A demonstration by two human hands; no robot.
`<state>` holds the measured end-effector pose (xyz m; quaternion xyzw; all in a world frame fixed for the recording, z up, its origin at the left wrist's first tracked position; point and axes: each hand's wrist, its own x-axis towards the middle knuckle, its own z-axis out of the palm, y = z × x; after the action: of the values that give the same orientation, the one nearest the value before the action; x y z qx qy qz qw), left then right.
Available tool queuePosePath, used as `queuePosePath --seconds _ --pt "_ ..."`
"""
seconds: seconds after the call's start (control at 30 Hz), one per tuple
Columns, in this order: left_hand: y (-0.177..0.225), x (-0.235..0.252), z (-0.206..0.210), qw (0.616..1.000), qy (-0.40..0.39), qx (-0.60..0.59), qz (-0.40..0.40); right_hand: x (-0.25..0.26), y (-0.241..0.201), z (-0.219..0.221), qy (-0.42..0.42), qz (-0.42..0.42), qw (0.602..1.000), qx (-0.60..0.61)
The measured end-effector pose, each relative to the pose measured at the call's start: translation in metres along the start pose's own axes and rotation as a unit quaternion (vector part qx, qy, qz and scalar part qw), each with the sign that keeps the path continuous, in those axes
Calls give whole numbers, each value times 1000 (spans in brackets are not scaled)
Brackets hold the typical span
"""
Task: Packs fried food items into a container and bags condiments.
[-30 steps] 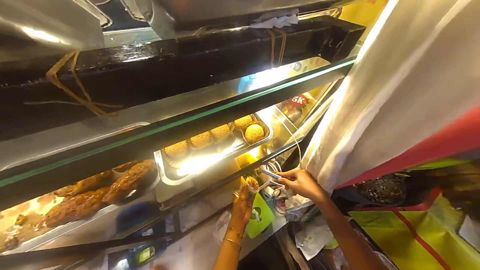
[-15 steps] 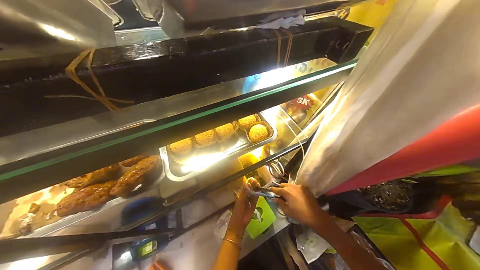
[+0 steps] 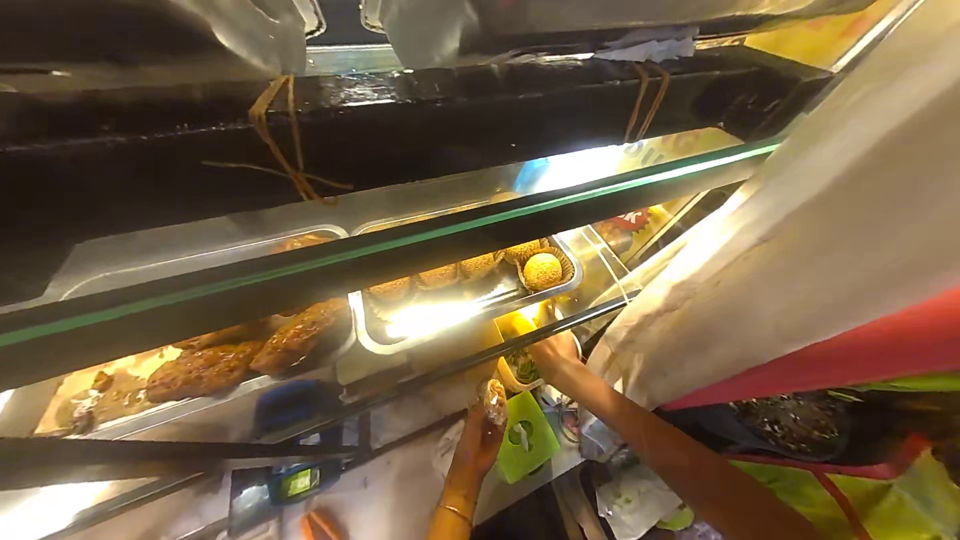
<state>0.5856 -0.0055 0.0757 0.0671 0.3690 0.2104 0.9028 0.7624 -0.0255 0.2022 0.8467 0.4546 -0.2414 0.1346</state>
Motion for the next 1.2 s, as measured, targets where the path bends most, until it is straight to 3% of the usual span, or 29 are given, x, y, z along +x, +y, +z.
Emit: queuePosePath --seconds 0.13,0.33,0.43,0.6,0.73,0.87,1.03,1.2 --pt "10 -10 -5 1000 5 18 19 37 -7 27 -57 -76 994 45" --pt "18 -9 -18 999 7 25 29 38 11 18 -38 -117 991 50" --pt "16 -6 -10 998 28 43 38 29 23 10 8 -99 993 66" --pt "2 3 3 998 25 54 27 6 49 -15 -54 -11 998 26" --pt "-11 12 20 1000 1 28 10 -5 90 -7 -49 3 990 131" --pt "-18 16 39 1000 16 18 16 -15 119 8 -27 -22 958 285" --pt "-24 20 47 1000 5 -8 20 -45 117 18 -9 -73 914 399" --pt "-22 14 46 998 -56 -4 -4 -65 98 12 -40 -112 947 299"
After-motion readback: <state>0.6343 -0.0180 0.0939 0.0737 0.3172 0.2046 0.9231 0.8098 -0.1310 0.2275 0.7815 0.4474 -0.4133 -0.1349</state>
